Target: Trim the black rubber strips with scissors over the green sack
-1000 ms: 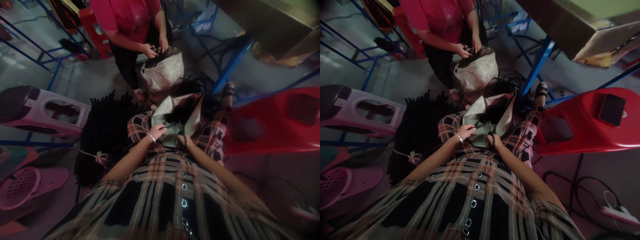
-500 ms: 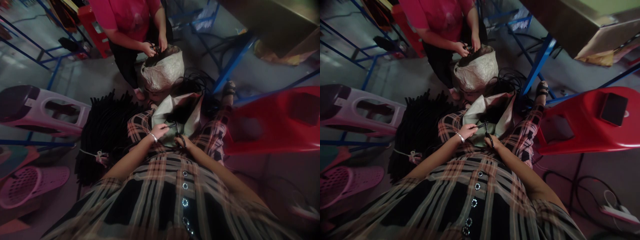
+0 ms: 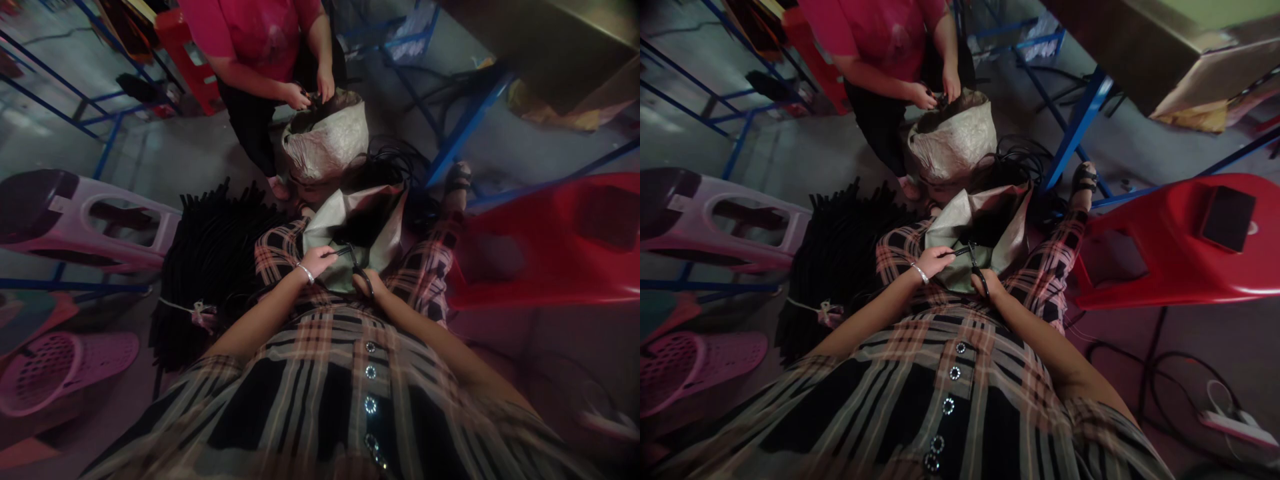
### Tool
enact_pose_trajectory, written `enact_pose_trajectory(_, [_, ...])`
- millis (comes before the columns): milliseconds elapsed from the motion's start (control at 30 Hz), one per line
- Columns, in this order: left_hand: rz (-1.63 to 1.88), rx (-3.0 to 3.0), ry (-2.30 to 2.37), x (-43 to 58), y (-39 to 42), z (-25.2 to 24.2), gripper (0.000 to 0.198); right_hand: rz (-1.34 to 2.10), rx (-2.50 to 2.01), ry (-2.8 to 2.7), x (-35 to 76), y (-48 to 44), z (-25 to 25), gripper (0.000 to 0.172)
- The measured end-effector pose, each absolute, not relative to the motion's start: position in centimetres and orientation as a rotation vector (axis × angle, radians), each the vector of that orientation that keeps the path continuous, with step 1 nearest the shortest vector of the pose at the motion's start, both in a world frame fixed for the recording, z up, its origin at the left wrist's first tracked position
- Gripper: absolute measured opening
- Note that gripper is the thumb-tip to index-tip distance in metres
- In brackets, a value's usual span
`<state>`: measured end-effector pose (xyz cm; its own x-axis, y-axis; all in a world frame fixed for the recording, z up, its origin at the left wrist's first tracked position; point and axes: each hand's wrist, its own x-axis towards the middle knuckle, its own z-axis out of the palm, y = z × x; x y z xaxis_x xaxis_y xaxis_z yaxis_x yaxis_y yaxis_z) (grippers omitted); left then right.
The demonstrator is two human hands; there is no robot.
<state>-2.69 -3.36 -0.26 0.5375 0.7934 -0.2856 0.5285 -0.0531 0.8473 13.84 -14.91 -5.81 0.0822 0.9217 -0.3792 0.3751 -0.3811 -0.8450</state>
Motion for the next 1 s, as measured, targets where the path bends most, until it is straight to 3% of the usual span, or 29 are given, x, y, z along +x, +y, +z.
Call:
enact_pose_trajectory(500, [0.297, 1.673, 1.199, -2.6, -2.7, -1.7, 0.029, 1.120, -1.874, -1.319, 13.8, -15.1, -7.1, 0.032])
enact_pose_trajectory(1000, [0.352, 1.328, 1.155, -2.4, -2.8, -1.1, 0.029, 1.422, -1.786, -1.270, 13.8, -14.5, -6.1, 0.021])
